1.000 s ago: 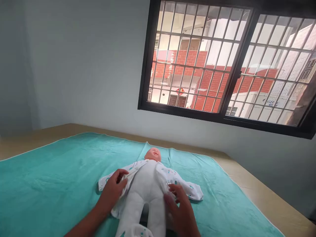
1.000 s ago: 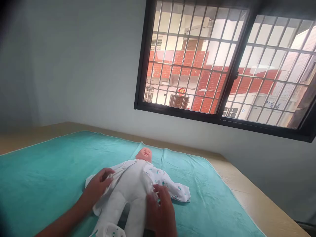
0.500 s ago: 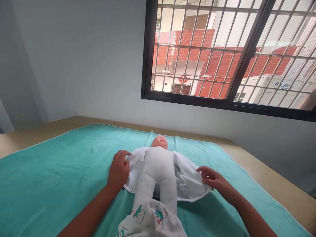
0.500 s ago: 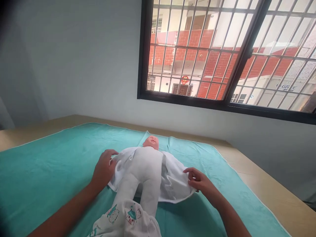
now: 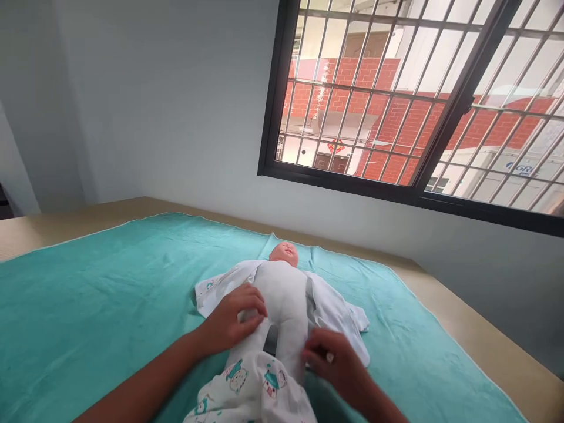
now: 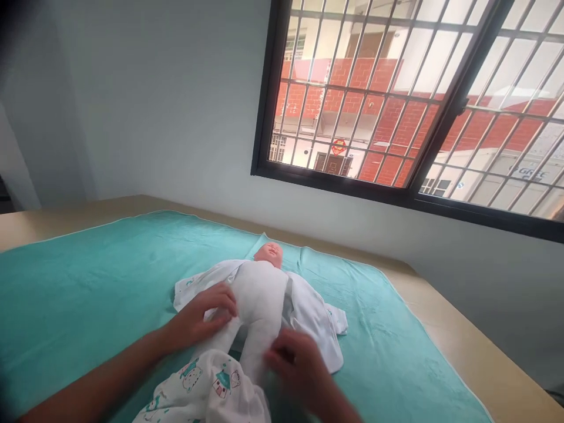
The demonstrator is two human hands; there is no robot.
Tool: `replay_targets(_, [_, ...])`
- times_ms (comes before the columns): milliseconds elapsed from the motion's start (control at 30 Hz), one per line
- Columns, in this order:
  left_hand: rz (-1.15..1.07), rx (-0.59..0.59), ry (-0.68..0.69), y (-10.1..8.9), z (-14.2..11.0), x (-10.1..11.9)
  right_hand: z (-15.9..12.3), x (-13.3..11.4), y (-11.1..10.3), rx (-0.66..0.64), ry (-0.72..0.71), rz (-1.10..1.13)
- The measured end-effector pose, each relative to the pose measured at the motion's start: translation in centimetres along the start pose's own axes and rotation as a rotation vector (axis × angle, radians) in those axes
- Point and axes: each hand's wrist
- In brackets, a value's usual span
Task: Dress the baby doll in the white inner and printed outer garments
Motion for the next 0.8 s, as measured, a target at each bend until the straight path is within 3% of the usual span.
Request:
replay_targets(167, [-0.044,-0.178,0.121,1.2,-0.3,2.6,-0.5,-1.4,2.2,-0.112,-0.364,-0.119])
replay_targets(333, [-0.023,-0.234,0.133,1.9,-0.5,2.6,-0.1,-1.0,1.8,-0.223,-0.473,-0.295])
replay_targets(433, [-0.023,-0.278,0.135,1.9,-0.4,2.6,-0.5,-0.8,2.0,-0.177,-0.514,-0.290])
replay_targets(567, [-0.051,-0.354,0.083,1.6,-0.2,3.1,-1.1,-0.5,2.7,0.034,-0.243,-0.291])
replay_targets(700, [-0.162,-0.458,-0.008,0.9,0.0,3.8,-0.7,-0.5,3.0,0.216,0.058,-0.071])
replay_targets(800, [-0.275,-0.497,-0.141,0.3,0.0,3.6,-0.2,-0.9,2.8,0.214,0.183,0.133])
Point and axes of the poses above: each hand's wrist, its own z-axis towards the middle knuckle, its own y-axis out of the palm, x = y × z, and after that the axes turned 3 degrees about x, right-handed
